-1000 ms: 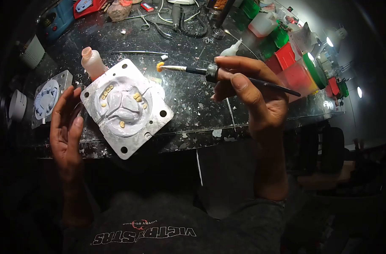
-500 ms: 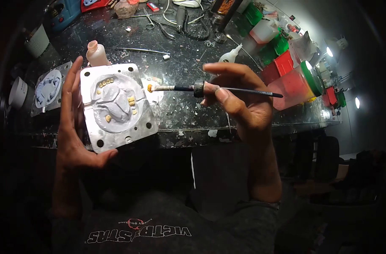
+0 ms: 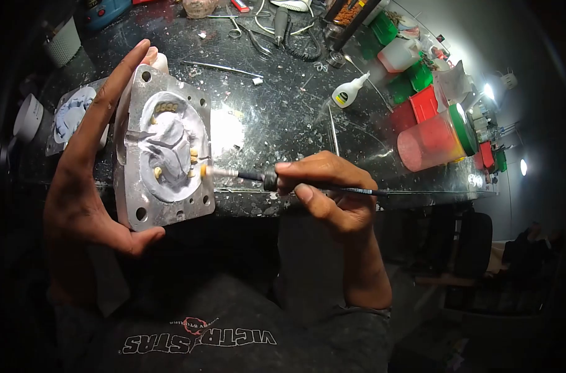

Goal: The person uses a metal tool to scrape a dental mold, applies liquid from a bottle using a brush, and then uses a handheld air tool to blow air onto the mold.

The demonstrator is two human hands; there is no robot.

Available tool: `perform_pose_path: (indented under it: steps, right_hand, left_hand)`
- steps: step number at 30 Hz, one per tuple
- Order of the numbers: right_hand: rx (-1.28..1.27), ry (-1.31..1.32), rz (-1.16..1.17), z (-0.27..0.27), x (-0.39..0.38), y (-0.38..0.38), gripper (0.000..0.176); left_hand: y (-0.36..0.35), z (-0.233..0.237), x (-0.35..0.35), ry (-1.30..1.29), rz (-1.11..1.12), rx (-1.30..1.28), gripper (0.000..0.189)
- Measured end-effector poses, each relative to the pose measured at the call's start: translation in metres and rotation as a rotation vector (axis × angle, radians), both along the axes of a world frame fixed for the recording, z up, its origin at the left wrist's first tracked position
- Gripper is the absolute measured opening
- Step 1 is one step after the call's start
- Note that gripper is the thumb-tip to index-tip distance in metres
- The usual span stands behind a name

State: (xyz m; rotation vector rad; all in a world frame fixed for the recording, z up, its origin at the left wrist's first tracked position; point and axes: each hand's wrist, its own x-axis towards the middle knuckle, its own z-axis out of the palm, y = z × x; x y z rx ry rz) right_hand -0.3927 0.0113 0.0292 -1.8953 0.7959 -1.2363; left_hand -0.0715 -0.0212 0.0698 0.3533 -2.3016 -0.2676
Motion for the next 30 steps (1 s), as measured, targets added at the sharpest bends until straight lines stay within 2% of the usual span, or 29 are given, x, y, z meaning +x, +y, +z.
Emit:
perform_pose_path:
  steps: [1,3,9,13,15,16,18,19,21,23,30]
  right_hand:
    - [0.003,0.001,-0.003,0.000,0.004,0.000,0.030]
    - [-0.029,0.040,-0.016,0.000,0.008,0.001,0.030]
    - [-0.022,0.079,0.012,0.018,0.009,0.002,0.031]
    - [-0.014,0.150,0.014,0.038,0.022,0.005,0.026]
    - [-0.030,0.293,-0.061,0.054,0.032,0.009,0.021]
    - [-0.104,0.374,-0.049,0.060,0.036,0.005,0.021]
    - [-0.152,0.455,-0.006,0.070,0.039,-0.003,0.019]
    - [-0.204,0.537,0.048,0.074,0.040,-0.007,0.018]
    - [-0.211,0.585,0.045,0.081,0.039,-0.013,0.016]
    - [-0.048,0.586,0.104,0.087,0.036,-0.016,0.014]
    - [-0.083,0.543,0.073,0.081,0.038,-0.023,0.010]
  left_hand:
    - [0.000,0.000,0.004,0.001,-0.003,0.003,0.129]
    - [-0.004,-0.001,0.015,-0.063,0.105,0.253,0.128]
    - [-0.004,0.013,0.013,-0.193,0.173,0.214,0.126]
    - [-0.007,0.014,0.011,-0.199,0.166,0.220,0.126]
    - [-0.007,0.019,0.007,-0.252,0.183,0.190,0.125]
    - [-0.011,0.020,0.006,-0.257,0.172,0.190,0.125]
    - [-0.018,0.022,0.005,-0.126,-0.117,0.226,0.124]
    - [-0.016,0.020,0.002,-0.128,-0.122,0.221,0.124]
    - [-0.007,0.012,-0.004,-0.174,0.213,0.315,0.122]
    - [-0.005,0.013,-0.006,-0.183,0.217,0.312,0.122]
    - [-0.005,0.014,0.000,-0.245,0.266,0.260,0.122]
